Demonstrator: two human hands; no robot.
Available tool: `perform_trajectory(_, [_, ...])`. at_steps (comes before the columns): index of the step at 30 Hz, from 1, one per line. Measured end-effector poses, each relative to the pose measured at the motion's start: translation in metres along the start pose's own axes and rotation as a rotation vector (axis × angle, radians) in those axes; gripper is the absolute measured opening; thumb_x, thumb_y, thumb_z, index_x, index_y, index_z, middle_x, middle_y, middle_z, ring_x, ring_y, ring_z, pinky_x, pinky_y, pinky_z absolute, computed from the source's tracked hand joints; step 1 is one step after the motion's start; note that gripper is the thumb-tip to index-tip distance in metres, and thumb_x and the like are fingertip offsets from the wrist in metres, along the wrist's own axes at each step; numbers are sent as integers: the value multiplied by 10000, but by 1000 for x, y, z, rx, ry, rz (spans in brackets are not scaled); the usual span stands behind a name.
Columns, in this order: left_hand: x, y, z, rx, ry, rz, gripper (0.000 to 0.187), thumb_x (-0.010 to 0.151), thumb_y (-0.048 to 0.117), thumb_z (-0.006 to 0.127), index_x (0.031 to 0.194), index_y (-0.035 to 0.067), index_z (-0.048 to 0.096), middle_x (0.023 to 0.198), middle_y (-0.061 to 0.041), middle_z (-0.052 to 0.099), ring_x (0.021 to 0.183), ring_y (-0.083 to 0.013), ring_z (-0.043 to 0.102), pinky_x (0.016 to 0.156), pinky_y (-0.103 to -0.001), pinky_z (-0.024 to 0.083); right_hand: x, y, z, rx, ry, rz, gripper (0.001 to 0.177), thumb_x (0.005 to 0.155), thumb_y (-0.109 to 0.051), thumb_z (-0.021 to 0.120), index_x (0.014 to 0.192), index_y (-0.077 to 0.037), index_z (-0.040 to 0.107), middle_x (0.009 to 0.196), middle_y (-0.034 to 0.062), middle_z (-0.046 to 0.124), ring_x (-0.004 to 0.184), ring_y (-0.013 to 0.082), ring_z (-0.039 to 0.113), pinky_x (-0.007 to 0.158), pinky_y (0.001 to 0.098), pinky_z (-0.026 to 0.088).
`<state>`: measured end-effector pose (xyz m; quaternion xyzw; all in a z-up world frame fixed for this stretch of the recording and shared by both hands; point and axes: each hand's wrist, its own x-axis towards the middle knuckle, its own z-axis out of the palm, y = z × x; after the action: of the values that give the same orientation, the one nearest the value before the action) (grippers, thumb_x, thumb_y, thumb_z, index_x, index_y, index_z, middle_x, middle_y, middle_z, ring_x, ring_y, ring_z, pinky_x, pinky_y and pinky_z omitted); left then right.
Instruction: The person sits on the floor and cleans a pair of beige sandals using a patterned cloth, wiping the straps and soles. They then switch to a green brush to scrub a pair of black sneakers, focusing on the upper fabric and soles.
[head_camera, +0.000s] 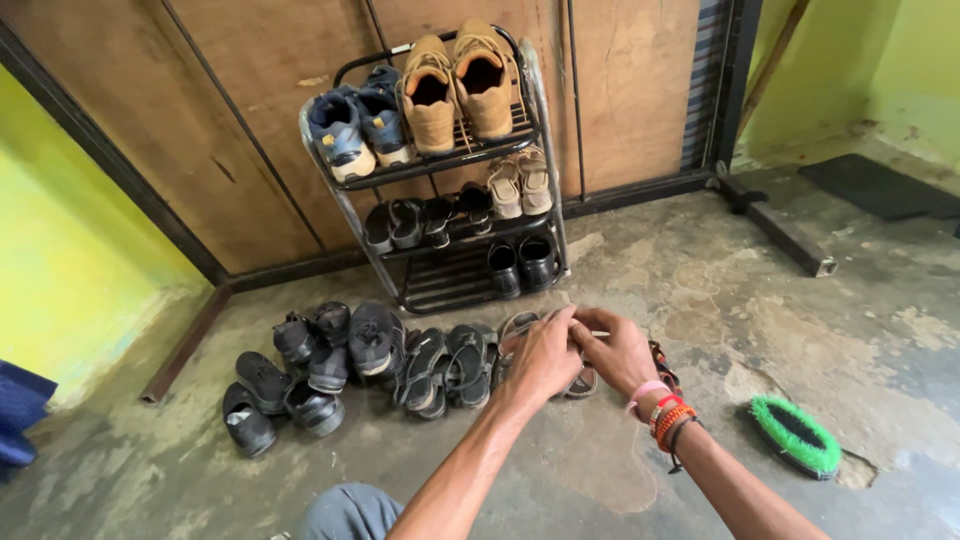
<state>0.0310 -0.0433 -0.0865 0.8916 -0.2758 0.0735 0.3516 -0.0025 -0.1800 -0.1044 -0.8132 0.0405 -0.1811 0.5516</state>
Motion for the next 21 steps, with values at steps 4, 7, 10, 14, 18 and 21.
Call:
perform_trajectory(4, [1,-11,-14,37,69,42,576,782,17,606,1356,-15,572,1305,-257,640,1233,-400,607,1053,-448,475,5,-9,16,39,-45,23,428,915,-311,663,1225,-21,713,1081,161,789,987,238,782,838,354,609])
perform_trajectory(7, [-5,-27,-28,42,75,23,565,793,17,597,1358,-4,580,1307,-256,638,1236,-405,598,1054,-448,472,6,-13,36,53,-53,-32,431,929,-316,659,1221,-3,703,1070,164,788,989,232,777,855,346,597])
perform_trajectory(10, [-9,-44,-36,17,87,36,554,805,13,587,1359,-4,575,1339,-253,619,1255,-403,582,1064,-445,463,6,-14,55,61,-73,-23,426,934,-323,655,1213,-5,708,1055,161,797,981,227,782,864,339,592])
perform_trajectory(14, [-27,-71,-51,-31,46,-92,535,819,25,578,1354,40,588,1374,-206,608,1276,-390,563,1048,-439,466,-1,-19,85,36,-129,13,428,914,-325,654,1233,-41,695,1075,139,801,968,220,795,850,333,600])
perform_trajectory(18, [-44,-110,-56,-50,82,-85,568,798,36,622,1364,43,577,1368,-198,604,1281,-382,559,1061,-433,455,-6,-19,118,-72,-147,8,429,912,-341,683,1237,-62,699,1100,127,795,1003,214,780,872,330,588])
perform_trajectory(21, [-54,-142,-62,-43,79,-106,594,772,14,635,1362,38,572,1363,-196,606,1276,-378,560,1062,-432,457,-8,-22,145,-103,-171,-15,411,896,-318,693,1226,-72,699,1102,118,790,1009,226,777,883,332,585])
